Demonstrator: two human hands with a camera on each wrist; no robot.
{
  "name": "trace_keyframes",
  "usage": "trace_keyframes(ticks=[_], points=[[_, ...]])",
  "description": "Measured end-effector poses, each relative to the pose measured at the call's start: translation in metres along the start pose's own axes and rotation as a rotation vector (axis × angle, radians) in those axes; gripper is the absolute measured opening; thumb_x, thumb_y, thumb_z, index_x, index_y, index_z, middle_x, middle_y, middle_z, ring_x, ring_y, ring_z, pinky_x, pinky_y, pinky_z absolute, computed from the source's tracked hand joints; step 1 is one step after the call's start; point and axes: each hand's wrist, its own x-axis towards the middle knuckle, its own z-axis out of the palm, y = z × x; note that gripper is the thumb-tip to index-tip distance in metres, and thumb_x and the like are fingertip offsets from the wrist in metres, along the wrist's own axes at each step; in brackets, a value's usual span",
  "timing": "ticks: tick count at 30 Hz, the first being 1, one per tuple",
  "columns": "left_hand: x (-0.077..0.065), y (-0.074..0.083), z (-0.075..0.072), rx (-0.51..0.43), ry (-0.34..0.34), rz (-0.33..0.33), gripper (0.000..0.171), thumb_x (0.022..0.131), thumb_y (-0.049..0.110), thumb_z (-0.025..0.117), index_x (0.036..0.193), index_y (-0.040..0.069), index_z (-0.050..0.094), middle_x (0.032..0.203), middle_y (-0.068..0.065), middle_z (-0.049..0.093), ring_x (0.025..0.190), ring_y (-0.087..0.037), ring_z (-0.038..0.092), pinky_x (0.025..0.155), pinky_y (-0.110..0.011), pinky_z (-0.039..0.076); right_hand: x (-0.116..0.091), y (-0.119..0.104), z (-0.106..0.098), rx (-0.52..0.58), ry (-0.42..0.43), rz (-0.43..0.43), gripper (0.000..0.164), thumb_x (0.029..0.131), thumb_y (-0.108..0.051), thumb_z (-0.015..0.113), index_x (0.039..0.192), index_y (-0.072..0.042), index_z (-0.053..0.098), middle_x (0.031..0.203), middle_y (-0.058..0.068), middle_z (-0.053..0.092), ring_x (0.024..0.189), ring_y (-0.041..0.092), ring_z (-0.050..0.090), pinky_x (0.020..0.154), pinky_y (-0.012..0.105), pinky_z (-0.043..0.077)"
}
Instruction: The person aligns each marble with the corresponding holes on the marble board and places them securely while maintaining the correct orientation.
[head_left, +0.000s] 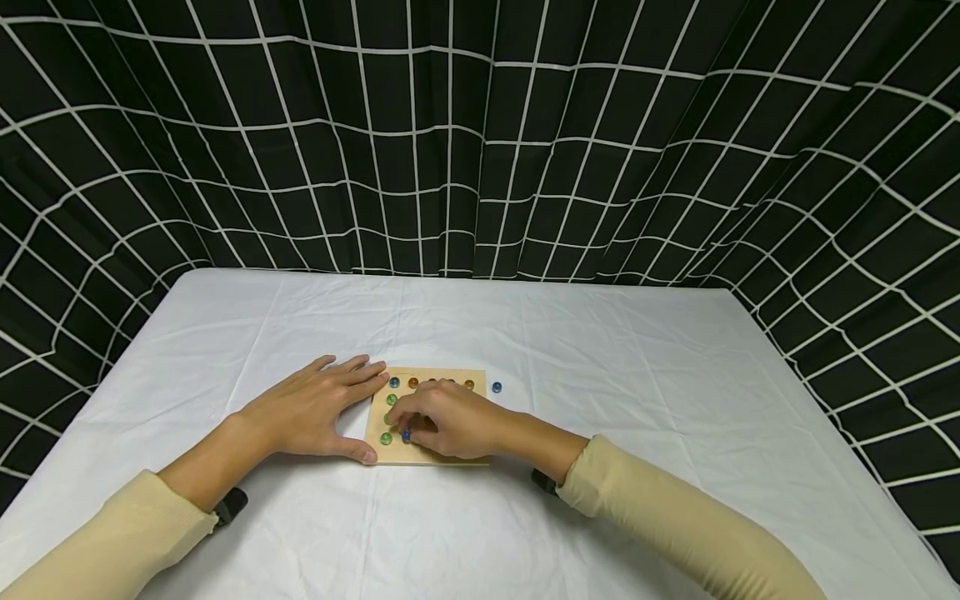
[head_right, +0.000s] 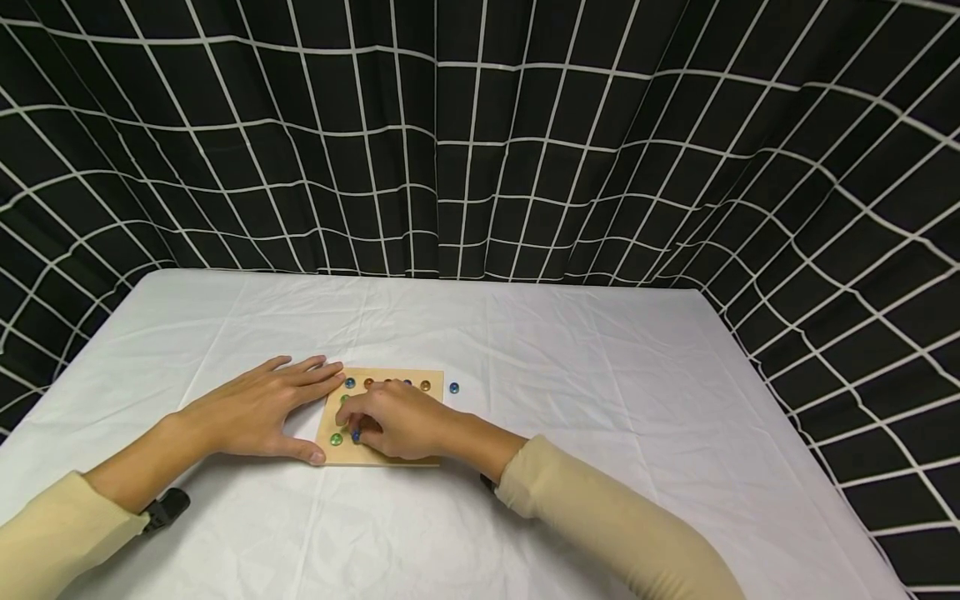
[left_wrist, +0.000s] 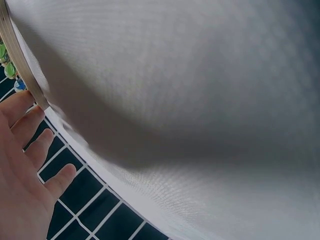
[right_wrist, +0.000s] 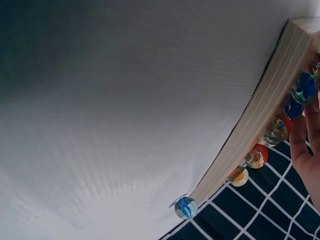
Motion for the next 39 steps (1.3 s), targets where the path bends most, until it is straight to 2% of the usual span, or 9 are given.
trace_keyframes(ticks=[8, 15, 19, 28, 34, 39], points=[[0.001, 0.000, 0.000, 0.002, -0.011, -0.004, 0.113, 0.071, 0.089, 0.052, 0.152, 0.012, 0.042, 0.157, -0.005, 0.038, 0.145, -0.031, 0.034, 0.114, -0.061, 0.027, -0.002, 0.003, -0.003, 0.036, 0.013, 0.012, 0.025, 0.091, -0.005, 0.070, 0.115, -0.012, 0.070, 0.101, -0.005, 0.071, 0.092, 0.006, 0.062, 0.090, 0.021, 0.045], [0.001, 0.001, 0.000, 0.008, -0.010, -0.011, 0.114, 0.070, 0.090, 0.051, 0.151, 0.011, 0.044, 0.157, -0.005, 0.039, 0.145, -0.031, 0.035, 0.114, -0.061, 0.028, -0.011, 0.014, -0.019, 0.090, 0.080, 0.080, 0.028, 0.093, -0.002, 0.067, 0.121, -0.007, 0.067, 0.103, -0.002, 0.072, 0.095, 0.009, 0.064, 0.086, 0.030, 0.052], [0.001, 0.001, 0.001, 0.009, -0.014, -0.016, 0.113, 0.070, 0.091, 0.051, 0.152, 0.012, 0.043, 0.157, -0.004, 0.039, 0.145, -0.030, 0.035, 0.114, -0.061, 0.027, -0.018, 0.023, -0.030, 0.118, 0.122, 0.125, 0.029, 0.093, 0.000, 0.066, 0.121, -0.004, 0.067, 0.106, 0.002, 0.073, 0.101, 0.014, 0.066, 0.090, 0.035, 0.053], [0.002, 0.002, 0.001, 0.003, -0.017, -0.019, 0.114, 0.070, 0.091, 0.052, 0.152, 0.013, 0.042, 0.158, -0.004, 0.038, 0.145, -0.030, 0.034, 0.114, -0.060, 0.027, -0.040, 0.051, -0.050, 0.067, 0.223, 0.223, 0.029, 0.092, 0.000, 0.065, 0.120, -0.004, 0.067, 0.104, -0.002, 0.072, 0.100, 0.015, 0.064, 0.087, 0.048, 0.052], [0.001, 0.002, 0.001, 0.002, -0.016, -0.017, 0.114, 0.070, 0.090, 0.052, 0.152, 0.013, 0.042, 0.158, -0.004, 0.038, 0.145, -0.031, 0.034, 0.114, -0.060, 0.027, -0.053, 0.065, -0.054, 0.084, 0.247, 0.268, 0.030, 0.090, 0.000, 0.066, 0.120, -0.003, 0.068, 0.102, 0.002, 0.073, 0.099, 0.017, 0.065, 0.088, 0.048, 0.051], [0.001, 0.002, 0.000, 0.000, -0.019, -0.019, 0.114, 0.070, 0.090, 0.053, 0.153, 0.013, 0.042, 0.158, -0.004, 0.038, 0.145, -0.031, 0.034, 0.115, -0.060, 0.027, -0.060, 0.074, -0.051, 0.108, 0.207, 0.297, 0.028, 0.089, 0.003, 0.067, 0.117, -0.002, 0.068, 0.100, 0.003, 0.073, 0.098, 0.018, 0.066, 0.093, 0.042, 0.052]])
